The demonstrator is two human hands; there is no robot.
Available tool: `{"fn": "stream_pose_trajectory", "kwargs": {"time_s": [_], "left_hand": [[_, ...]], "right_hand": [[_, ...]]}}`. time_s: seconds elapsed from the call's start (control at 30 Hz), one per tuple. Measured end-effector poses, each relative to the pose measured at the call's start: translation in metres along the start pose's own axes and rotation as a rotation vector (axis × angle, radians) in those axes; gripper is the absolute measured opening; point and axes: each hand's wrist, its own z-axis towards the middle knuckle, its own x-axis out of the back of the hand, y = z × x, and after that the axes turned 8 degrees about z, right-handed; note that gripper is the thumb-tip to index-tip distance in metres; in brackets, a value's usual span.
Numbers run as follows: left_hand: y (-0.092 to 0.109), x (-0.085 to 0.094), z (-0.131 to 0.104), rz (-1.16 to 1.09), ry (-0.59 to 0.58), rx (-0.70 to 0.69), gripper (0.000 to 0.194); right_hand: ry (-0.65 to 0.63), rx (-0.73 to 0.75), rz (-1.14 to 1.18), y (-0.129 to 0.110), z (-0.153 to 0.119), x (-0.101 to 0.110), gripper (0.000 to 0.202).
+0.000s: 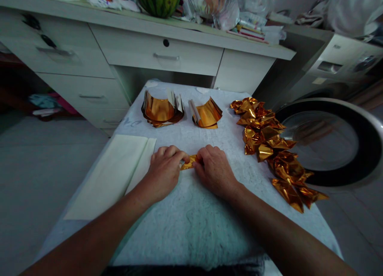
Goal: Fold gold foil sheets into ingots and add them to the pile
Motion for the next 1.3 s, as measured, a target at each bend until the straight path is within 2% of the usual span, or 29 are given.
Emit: {"fn": "stream_pose_trajectory", "kwargs": {"time_s": [0.27, 0.5, 0.7, 0.97, 1.3], "left_hand": [[-0.001, 0.005, 0.003, -0.035, -0.019, -0.002, 0.02], [0.002, 0.001, 0.001, -0.002, -0.01, 0.024, 0.017], [0.002, 0.001, 0.001, -0.002, -0.037, 0.032, 0.025], [0.001, 0.001, -0.001, -0.004, -0.032, 0.021, 0.026], [0.005, 0.005, -0.001, -0.015, -0.057, 0.03, 0.026]], "right_hand": [[-0.013, -0.014, -0.042, -0.001, 0.001, 0.0, 0.022], [-0.003, -0.022, -0.101, -0.004, 0.001, -0.003, 0.035], [-0.021, -0.041, -0.062, -0.004, 0.0, 0.001, 0.026], [-0.055, -0.051, 0.063, 0.011, 0.0, 0.007, 0.011], [-0.101, -0.134, 0.147, 0.029, -0.001, 0.017, 0.015]]}}
